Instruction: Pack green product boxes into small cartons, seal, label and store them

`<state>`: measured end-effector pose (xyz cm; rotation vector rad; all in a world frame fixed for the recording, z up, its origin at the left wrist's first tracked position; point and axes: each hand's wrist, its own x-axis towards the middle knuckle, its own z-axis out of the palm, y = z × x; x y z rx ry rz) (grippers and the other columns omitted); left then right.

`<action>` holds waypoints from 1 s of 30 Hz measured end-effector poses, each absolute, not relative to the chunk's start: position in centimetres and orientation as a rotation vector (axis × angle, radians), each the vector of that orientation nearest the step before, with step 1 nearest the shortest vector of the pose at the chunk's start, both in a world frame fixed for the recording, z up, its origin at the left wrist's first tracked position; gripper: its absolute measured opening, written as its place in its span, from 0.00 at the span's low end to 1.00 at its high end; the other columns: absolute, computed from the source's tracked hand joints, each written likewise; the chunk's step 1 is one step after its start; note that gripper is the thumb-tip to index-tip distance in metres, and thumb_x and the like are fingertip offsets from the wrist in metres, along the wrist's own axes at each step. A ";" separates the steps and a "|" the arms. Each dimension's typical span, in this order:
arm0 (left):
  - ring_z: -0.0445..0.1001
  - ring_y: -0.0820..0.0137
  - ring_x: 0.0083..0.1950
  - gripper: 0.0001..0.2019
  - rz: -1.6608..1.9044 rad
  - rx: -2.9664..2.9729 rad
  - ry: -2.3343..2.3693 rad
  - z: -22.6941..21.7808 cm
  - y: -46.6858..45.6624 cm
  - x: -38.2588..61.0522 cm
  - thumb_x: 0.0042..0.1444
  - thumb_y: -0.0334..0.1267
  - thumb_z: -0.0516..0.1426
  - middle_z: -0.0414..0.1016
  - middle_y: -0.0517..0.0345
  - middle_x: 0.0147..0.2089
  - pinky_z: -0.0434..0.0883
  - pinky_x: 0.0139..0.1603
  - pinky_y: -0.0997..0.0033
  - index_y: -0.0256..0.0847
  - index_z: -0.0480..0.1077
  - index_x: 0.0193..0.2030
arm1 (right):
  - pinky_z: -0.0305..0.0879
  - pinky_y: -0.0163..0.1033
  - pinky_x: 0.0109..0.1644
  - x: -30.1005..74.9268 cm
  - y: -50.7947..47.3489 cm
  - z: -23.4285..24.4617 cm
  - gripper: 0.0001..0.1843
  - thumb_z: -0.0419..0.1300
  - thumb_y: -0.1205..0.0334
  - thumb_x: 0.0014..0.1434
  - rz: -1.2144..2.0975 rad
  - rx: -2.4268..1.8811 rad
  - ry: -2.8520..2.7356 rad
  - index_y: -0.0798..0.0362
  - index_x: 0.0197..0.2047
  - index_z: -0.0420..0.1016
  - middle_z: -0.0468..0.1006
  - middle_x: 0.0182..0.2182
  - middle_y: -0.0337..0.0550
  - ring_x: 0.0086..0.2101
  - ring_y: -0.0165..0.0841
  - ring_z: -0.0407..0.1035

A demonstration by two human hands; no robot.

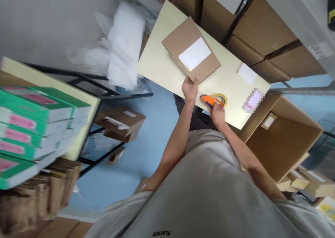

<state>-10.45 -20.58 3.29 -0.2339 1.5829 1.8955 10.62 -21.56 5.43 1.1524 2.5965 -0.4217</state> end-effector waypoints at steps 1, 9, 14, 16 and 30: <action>0.84 0.52 0.70 0.17 1.876 -0.205 1.571 3.3 -21.0 -11.0 0.58 0.43 0.80 0.90 0.47 0.54 0.75 0.79 0.51 0.41 0.83 0.47 | 0.74 0.59 0.66 10.5 -21.6 5.5 0.19 0.54 0.60 0.80 -0.452 1.133 2.594 0.67 0.64 0.74 0.86 0.47 0.69 0.50 0.55 0.81; 0.86 0.54 0.67 0.07 1.655 -0.168 1.639 4.6 -22.8 -13.2 0.62 0.33 0.75 0.90 0.45 0.54 0.76 0.77 0.51 0.38 0.84 0.43 | 0.71 0.56 0.65 9.2 -21.8 6.3 0.16 0.54 0.66 0.78 -0.572 1.052 2.539 0.67 0.62 0.74 0.85 0.45 0.67 0.48 0.53 0.79; 0.85 0.57 0.68 0.06 1.526 -0.179 1.715 5.5 -23.2 -13.3 0.65 0.35 0.73 0.89 0.43 0.58 0.77 0.76 0.56 0.38 0.83 0.44 | 0.70 0.54 0.61 13.8 -20.1 6.5 0.17 0.51 0.75 0.75 -0.514 1.066 2.475 0.67 0.60 0.76 0.86 0.46 0.71 0.46 0.52 0.80; 0.84 0.59 0.69 0.06 1.489 -0.168 1.738 5.7 -23.3 -13.3 0.67 0.36 0.73 0.89 0.43 0.61 0.77 0.75 0.57 0.38 0.83 0.46 | 0.70 0.54 0.59 17.0 -18.9 6.3 0.15 0.54 0.73 0.75 -0.486 1.128 2.408 0.69 0.59 0.76 0.86 0.45 0.73 0.46 0.52 0.81; 0.81 0.62 0.73 0.10 1.231 -0.068 1.940 7.0 -23.8 -13.9 0.71 0.46 0.69 0.87 0.46 0.63 0.77 0.73 0.62 0.43 0.82 0.49 | 0.75 0.60 0.70 9.2 -2.4 1.3 0.25 0.45 0.78 0.73 -0.464 1.336 2.690 0.75 0.65 0.73 0.89 0.43 0.59 0.50 0.46 0.89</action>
